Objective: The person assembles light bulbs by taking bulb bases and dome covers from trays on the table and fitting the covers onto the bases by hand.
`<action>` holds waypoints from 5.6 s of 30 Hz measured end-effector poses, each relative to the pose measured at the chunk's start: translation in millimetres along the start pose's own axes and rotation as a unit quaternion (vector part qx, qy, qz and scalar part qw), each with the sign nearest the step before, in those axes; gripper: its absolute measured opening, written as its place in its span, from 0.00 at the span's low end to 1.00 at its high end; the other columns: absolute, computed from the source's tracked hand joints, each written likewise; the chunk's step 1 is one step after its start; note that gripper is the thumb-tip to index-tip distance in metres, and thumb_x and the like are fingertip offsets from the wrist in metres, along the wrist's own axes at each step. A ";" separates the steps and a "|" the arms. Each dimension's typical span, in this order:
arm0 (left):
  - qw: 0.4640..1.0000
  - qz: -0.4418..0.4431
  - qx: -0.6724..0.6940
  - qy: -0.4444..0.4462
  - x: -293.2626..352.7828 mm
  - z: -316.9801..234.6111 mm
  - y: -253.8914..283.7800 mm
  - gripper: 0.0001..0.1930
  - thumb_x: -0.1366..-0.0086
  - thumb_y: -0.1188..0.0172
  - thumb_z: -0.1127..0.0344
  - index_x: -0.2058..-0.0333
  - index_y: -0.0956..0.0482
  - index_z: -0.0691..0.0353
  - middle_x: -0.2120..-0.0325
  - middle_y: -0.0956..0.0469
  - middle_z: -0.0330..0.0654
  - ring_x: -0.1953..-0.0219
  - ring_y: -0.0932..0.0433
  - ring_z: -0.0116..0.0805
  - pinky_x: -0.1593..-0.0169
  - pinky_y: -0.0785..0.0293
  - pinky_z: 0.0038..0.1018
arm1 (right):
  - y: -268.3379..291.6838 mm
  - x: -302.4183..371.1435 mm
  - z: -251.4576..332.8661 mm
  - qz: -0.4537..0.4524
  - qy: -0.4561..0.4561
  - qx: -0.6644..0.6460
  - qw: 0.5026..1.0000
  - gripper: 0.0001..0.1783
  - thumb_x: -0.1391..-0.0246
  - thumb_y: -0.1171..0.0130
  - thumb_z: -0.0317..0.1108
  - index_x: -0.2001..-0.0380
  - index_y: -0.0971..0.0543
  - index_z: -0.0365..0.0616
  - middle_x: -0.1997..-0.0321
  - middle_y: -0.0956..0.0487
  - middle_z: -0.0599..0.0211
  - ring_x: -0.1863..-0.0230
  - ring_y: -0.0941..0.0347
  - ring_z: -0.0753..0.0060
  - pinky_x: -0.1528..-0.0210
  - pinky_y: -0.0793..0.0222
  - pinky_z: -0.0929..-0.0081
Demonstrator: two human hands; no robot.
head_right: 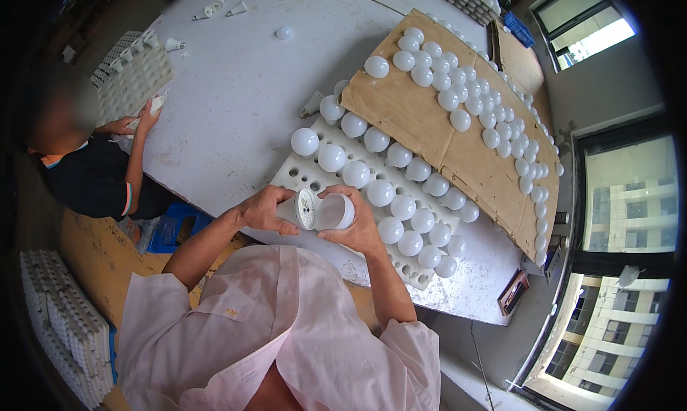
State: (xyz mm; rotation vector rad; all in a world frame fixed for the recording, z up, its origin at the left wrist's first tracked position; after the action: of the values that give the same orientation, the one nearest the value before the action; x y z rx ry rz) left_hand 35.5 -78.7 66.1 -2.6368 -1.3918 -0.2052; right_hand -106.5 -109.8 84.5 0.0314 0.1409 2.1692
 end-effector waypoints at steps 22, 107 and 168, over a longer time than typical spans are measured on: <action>0.985 0.003 -0.150 0.082 17.1 27.7 6.4 0.24 0.60 0.25 0.59 0.66 0.21 0.70 0.73 0.19 0.44 0.70 0.22 0.28 0.64 0.26 0.26 | -62.7 -2.7 12.6 0.134 -0.034 0.293 0.946 0.47 0.72 0.24 0.41 0.45 0.34 0.44 0.50 0.28 0.54 0.49 0.29 0.50 0.48 0.31 0.59; 0.881 -0.433 0.089 0.168 17.5 175.2 179.2 0.13 0.43 0.40 0.69 0.60 0.24 0.69 0.68 0.19 0.46 0.71 0.17 0.34 0.81 0.29 0.22 | 38.4 55.2 -28.9 -0.221 0.073 0.459 0.858 0.27 0.64 0.33 0.26 0.55 0.26 0.46 0.52 0.29 0.57 0.52 0.33 0.49 0.49 0.36 0.56; 0.986 -0.109 0.125 -0.031 -20.0 7.0 32.3 0.22 0.49 0.31 0.65 0.56 0.27 0.67 0.68 0.21 0.42 0.75 0.23 0.25 0.77 0.30 0.20 | 35.1 -51.8 -36.6 -0.080 0.017 -0.283 0.956 0.50 0.68 0.24 0.43 0.43 0.42 0.45 0.52 0.27 0.58 0.63 0.23 0.64 0.65 0.23 0.71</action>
State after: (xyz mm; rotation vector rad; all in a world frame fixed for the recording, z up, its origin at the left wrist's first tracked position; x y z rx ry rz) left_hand 51.4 -111.4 53.1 -2.3070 -1.6102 0.0258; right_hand -108.7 -175.4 53.7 -0.3340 -0.4470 1.9763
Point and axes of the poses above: each hand's wrist, its own x-axis away from the middle knuckle, its own y-axis out of the back of the hand, z = x × y, the point moved 9 cm from there along -x, towards the middle knuckle
